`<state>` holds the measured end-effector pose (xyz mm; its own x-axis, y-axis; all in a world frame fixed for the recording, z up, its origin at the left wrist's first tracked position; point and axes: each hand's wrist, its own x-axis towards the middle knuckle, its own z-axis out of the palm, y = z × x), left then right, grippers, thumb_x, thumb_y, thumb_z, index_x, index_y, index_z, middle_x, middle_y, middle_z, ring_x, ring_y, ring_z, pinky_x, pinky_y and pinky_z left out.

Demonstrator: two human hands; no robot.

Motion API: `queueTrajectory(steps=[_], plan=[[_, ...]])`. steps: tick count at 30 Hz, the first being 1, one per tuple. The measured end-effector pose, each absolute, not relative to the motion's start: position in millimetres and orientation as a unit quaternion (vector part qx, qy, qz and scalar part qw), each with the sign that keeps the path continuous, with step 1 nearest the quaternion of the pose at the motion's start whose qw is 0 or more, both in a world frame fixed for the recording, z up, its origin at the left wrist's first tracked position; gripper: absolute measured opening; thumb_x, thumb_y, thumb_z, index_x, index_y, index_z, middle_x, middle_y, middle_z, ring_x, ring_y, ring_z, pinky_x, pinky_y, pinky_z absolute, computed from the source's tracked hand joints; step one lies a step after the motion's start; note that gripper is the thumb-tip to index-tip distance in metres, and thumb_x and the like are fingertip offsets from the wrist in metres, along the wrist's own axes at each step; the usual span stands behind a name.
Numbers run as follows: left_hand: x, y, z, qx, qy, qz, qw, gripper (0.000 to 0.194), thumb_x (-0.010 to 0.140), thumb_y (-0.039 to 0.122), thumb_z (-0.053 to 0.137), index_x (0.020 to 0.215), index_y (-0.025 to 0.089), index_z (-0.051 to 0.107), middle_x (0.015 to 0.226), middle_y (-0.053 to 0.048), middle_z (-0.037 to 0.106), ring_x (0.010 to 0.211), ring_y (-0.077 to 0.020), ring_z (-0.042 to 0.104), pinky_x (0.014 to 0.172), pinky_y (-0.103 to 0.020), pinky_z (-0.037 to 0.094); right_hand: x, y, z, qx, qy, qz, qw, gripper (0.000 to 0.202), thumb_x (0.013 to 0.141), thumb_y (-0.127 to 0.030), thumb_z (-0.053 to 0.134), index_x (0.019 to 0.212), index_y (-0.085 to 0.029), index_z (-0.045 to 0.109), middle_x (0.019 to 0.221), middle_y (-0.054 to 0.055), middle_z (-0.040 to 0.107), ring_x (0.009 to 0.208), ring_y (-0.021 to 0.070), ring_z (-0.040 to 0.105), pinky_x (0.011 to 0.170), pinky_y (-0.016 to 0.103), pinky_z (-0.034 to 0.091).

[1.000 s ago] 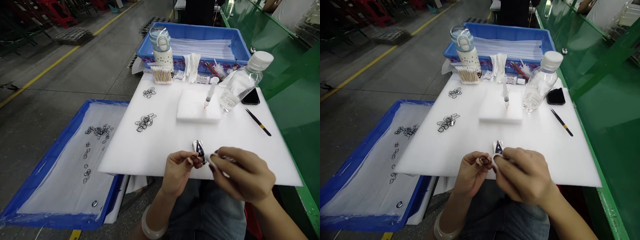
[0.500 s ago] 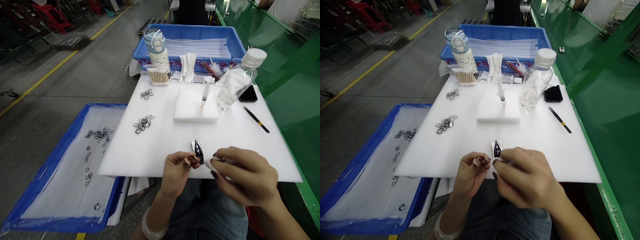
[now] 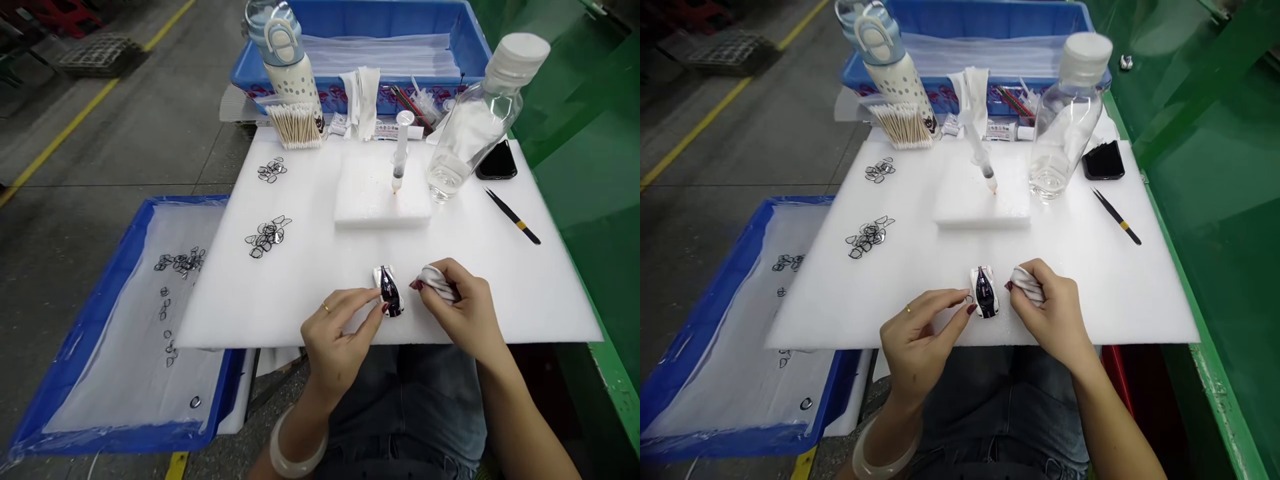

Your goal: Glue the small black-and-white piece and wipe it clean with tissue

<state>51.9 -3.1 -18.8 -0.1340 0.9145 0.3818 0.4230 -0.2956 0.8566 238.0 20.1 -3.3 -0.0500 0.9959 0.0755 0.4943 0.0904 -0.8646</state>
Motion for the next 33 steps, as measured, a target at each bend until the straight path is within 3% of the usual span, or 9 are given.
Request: queueTrajectory(steps=[4,12,20,33], plan=[[61.4,-1.9,-21.3,0.682,0.513,0.501,0.147,0.021,0.082,0.009,0.072,0.098,0.021,0.075,0.085,-0.003,0.072,0.076,-0.0158,0.068,0.07,-0.029,0.058,237.7,23.8,0.1,-0.566,-0.672,0.347,0.328,0.005,0.088,-0.023,0.058,0.086,-0.019,0.059,0.068,-0.003,0.058,0.06,0.0089,0.05,0.055,0.02,0.038],[65.2,-1.1,-23.0,0.701,0.537,0.45,0.133,0.014,0.085,0.015,0.071,0.098,0.018,0.072,0.09,-0.005,0.068,0.082,-0.0155,0.067,0.071,-0.027,0.058,235.4,27.6,7.2,-0.546,-0.72,0.361,0.233,0.016,0.093,-0.03,0.056,0.087,-0.018,0.064,0.068,-0.003,0.062,0.058,0.0091,0.05,0.054,0.023,0.034],[58.6,0.6,-19.3,0.67,0.565,0.443,0.188,0.022,0.085,0.017,0.071,0.107,0.016,0.072,0.118,-0.01,0.07,0.109,-0.0215,0.067,0.096,-0.036,0.058,233.8,29.5,8.7,-0.552,-0.715,0.366,0.225,0.017,0.092,-0.031,0.056,0.084,-0.018,0.064,0.066,-0.002,0.062,0.056,0.0095,0.051,0.053,0.023,0.033],[59.9,0.1,-22.0,0.679,0.564,0.434,0.181,0.02,0.086,0.015,0.069,0.105,0.014,0.074,0.12,-0.013,0.071,0.11,-0.0223,0.068,0.095,-0.038,0.058,233.6,29.2,7.0,-0.551,-0.72,0.355,0.228,0.017,0.093,-0.031,0.057,0.084,-0.018,0.064,0.066,-0.002,0.062,0.056,0.0102,0.051,0.053,0.023,0.033]])
